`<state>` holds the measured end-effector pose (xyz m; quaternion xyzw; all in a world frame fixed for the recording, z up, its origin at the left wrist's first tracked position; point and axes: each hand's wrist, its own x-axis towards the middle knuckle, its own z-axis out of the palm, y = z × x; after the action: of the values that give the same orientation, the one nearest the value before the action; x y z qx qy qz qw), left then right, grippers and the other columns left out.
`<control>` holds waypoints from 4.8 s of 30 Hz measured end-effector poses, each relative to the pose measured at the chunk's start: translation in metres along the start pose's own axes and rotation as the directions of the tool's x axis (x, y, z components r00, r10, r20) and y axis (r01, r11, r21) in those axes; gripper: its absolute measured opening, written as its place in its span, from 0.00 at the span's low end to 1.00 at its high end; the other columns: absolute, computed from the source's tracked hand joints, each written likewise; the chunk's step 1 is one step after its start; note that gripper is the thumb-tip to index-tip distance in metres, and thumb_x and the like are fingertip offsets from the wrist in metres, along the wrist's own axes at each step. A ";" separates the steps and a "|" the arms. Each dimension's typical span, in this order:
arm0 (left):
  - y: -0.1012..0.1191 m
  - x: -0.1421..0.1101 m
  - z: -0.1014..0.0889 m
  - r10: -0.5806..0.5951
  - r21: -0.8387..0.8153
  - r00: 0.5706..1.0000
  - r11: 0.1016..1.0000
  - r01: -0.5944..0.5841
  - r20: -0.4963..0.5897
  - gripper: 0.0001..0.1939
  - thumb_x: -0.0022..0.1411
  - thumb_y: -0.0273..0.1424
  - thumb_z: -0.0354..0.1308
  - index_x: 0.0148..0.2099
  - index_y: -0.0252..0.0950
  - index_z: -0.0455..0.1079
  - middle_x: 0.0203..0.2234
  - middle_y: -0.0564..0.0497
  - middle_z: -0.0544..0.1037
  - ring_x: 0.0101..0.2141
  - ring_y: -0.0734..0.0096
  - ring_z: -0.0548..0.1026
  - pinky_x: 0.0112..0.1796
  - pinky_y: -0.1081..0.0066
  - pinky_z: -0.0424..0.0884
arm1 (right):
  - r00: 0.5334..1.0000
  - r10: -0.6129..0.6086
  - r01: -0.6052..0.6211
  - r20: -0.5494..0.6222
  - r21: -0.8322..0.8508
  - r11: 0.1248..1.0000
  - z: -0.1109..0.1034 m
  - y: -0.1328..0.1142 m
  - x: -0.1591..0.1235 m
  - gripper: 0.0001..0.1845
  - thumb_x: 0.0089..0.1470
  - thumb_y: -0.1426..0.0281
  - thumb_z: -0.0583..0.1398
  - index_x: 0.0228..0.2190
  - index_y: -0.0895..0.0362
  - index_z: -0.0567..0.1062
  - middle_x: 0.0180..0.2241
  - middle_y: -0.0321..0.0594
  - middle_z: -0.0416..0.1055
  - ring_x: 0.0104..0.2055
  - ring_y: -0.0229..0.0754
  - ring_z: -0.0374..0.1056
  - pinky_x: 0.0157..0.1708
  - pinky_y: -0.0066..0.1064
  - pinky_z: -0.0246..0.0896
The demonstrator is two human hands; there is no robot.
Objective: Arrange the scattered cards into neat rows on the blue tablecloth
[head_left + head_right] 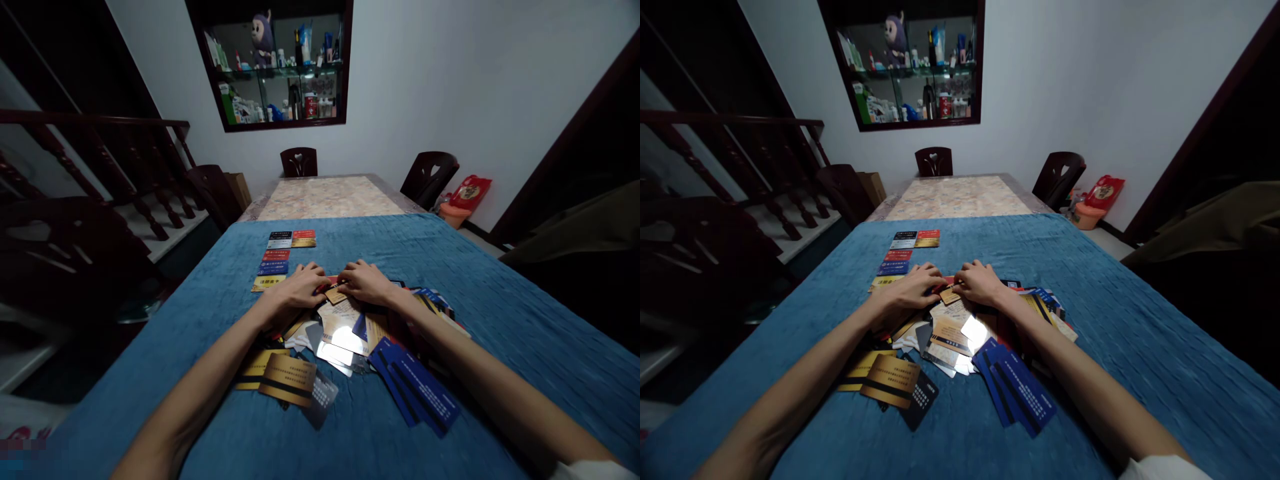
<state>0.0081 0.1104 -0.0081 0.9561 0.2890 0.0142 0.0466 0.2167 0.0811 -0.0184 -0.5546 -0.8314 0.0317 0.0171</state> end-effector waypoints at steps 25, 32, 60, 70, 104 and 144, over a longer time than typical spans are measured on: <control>0.000 -0.002 -0.011 0.029 0.024 0.999 0.999 -0.029 0.020 0.11 0.60 0.33 0.58 0.46 0.41 0.74 0.39 0.48 0.73 0.45 0.57 0.66 0.44 0.62 0.62 | 1.000 -0.025 0.024 0.005 0.064 0.998 -0.003 0.001 -0.001 0.16 0.63 0.60 0.56 0.46 0.51 0.78 0.49 0.46 0.72 0.52 0.52 0.65 0.42 0.37 0.58; 0.002 -0.002 -0.009 0.022 0.008 1.000 1.000 -0.022 0.009 0.08 0.60 0.33 0.57 0.41 0.39 0.75 0.41 0.46 0.73 0.48 0.56 0.66 0.46 0.60 0.63 | 0.997 -0.060 0.056 0.040 0.094 0.994 -0.006 0.004 -0.002 0.17 0.60 0.58 0.60 0.47 0.51 0.78 0.50 0.47 0.72 0.53 0.52 0.65 0.46 0.37 0.59; -0.009 -0.001 -0.011 -0.050 -0.343 0.995 0.939 0.019 -0.082 0.17 0.63 0.35 0.51 0.36 0.33 0.80 0.30 0.50 0.81 0.32 0.69 0.74 0.36 0.75 0.66 | 0.983 -0.175 0.184 -0.057 0.384 0.905 -0.017 0.032 -0.007 0.17 0.49 0.66 0.65 0.42 0.55 0.82 0.43 0.43 0.80 0.43 0.48 0.73 0.42 0.33 0.62; -0.014 0.002 -0.006 -0.057 -0.347 0.993 0.938 0.016 -0.108 0.19 0.65 0.34 0.49 0.32 0.31 0.78 0.25 0.52 0.77 0.27 0.73 0.69 0.32 0.76 0.62 | 0.994 -0.102 0.109 -0.038 0.322 0.941 -0.005 0.030 -0.001 0.14 0.46 0.71 0.64 0.38 0.58 0.82 0.36 0.40 0.79 0.37 0.44 0.72 0.33 0.26 0.58; -0.019 0.004 0.001 -0.069 -0.356 0.985 0.934 0.008 -0.159 0.13 0.60 0.29 0.53 0.34 0.32 0.79 0.27 0.51 0.80 0.30 0.71 0.74 0.35 0.77 0.66 | 0.941 -0.014 0.215 -0.338 0.566 0.796 -0.017 0.033 -0.001 0.10 0.53 0.65 0.58 0.30 0.58 0.76 0.33 0.39 0.78 0.37 0.42 0.71 0.40 0.31 0.61; -0.001 0.011 0.004 -0.224 -0.478 0.902 0.878 0.022 -0.370 0.08 0.57 0.27 0.56 0.36 0.34 0.75 0.33 0.50 0.82 0.36 0.68 0.78 0.40 0.71 0.71 | 0.879 -0.142 0.287 -0.455 0.268 0.920 0.007 0.011 0.005 0.08 0.60 0.70 0.59 0.37 0.56 0.80 0.34 0.42 0.79 0.35 0.42 0.65 0.38 0.31 0.51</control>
<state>0.0167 0.1171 -0.0122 0.8712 0.3419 0.2820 0.2115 0.2248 0.0894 -0.0260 -0.4402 -0.8473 0.0451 0.2937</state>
